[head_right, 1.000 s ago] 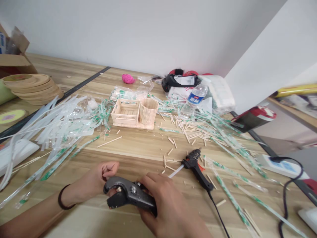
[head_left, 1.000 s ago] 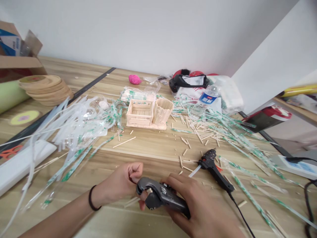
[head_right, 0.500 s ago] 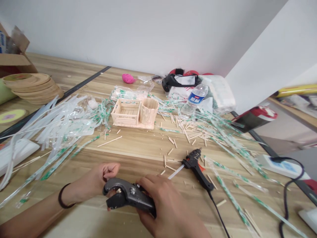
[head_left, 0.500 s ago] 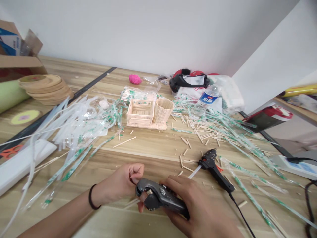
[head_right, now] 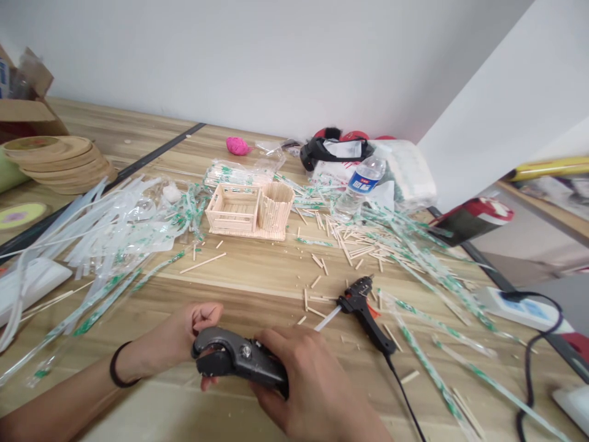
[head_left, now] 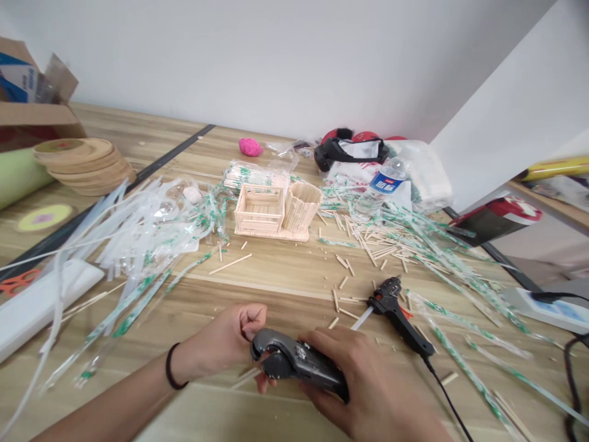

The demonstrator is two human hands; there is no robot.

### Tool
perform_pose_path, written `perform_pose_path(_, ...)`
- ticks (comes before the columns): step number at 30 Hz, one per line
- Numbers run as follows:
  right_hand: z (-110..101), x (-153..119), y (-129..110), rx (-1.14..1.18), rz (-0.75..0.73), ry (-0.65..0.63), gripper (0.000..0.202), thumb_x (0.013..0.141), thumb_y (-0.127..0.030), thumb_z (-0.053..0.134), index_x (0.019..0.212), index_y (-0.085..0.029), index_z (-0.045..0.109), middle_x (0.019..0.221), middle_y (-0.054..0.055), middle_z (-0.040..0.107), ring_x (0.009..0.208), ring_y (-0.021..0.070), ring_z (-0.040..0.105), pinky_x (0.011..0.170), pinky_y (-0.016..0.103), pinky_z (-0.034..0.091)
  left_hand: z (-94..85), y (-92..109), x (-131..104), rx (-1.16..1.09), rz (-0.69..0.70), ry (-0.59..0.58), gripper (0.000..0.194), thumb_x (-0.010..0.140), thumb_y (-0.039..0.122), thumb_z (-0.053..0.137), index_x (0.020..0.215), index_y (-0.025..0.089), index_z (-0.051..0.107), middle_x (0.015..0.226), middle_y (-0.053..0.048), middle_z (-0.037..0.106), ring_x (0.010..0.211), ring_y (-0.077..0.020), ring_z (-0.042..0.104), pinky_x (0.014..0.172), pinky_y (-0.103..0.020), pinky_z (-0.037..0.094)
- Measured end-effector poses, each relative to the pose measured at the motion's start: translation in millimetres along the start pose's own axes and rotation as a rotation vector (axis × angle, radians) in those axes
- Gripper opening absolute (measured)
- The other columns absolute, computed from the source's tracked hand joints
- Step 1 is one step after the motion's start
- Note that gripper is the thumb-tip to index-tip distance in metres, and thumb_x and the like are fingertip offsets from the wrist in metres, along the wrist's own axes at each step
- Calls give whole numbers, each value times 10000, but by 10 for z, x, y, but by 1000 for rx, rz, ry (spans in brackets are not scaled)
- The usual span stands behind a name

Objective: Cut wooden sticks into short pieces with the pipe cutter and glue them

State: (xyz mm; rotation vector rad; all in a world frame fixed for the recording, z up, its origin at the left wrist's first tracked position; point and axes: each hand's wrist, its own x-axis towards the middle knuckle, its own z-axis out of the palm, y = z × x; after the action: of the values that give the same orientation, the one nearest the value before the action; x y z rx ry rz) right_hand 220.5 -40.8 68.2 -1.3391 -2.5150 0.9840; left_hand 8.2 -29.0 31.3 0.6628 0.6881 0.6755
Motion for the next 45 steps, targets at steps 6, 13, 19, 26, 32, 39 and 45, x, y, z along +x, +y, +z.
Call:
perform_pose_path(6,53,20,53,-72,37,-7,89,742,-164,524,772,-237,566,658,-25,617,579,144,546,548,233,321,-60,-27,21,57,48,26,493,562,152,817,582,200,327,487,23,679,459,-152,667,389,-194,505)
perform_pose_path(13,124,58,110,50,166,173,76,851,-254,450,792,-230,491,628,-34,549,538,134,492,501,221,332,-99,-59,-75,607,310,310,388,756,171,677,588,215,329,630,14,719,718,-180,731,563,-193,512)
perform_pose_path(19,166,68,96,-17,-5,309,286,704,-123,514,969,-225,478,891,32,588,783,203,540,693,309,417,-209,-182,-206,1374,911,260,219,903,117,449,757,187,597,985,-61,747,885,-156,692,728,-223,512)
perform_pose_path(26,267,116,131,-191,-182,473,533,595,-119,545,1111,-202,442,992,83,545,866,248,508,754,373,417,-262,-184,-238,1645,779,279,301,930,189,430,736,206,659,803,-9,744,714,-128,670,631,-208,480)
perform_pose_path(32,331,140,172,-278,-182,526,529,619,-139,561,1129,-182,428,955,89,537,846,252,497,730,375,418,-230,-177,-237,1698,804,311,352,928,192,446,619,189,615,606,10,680,560,-103,625,570,-187,453)
perform_pose_path(39,332,144,171,-286,-161,511,512,632,-150,561,1125,-185,427,951,89,535,841,252,492,730,377,411,-149,-160,-242,1665,950,336,381,942,181,398,602,184,571,524,7,617,485,-103,570,514,-207,427)
perform_pose_path(45,332,148,166,-278,-149,501,522,630,-139,566,1132,-188,431,957,89,538,844,252,487,732,376,402,-152,-169,-253,1664,986,267,405,958,181,320,637,188,566,625,-33,670,584,-129,611,543,-239,421)
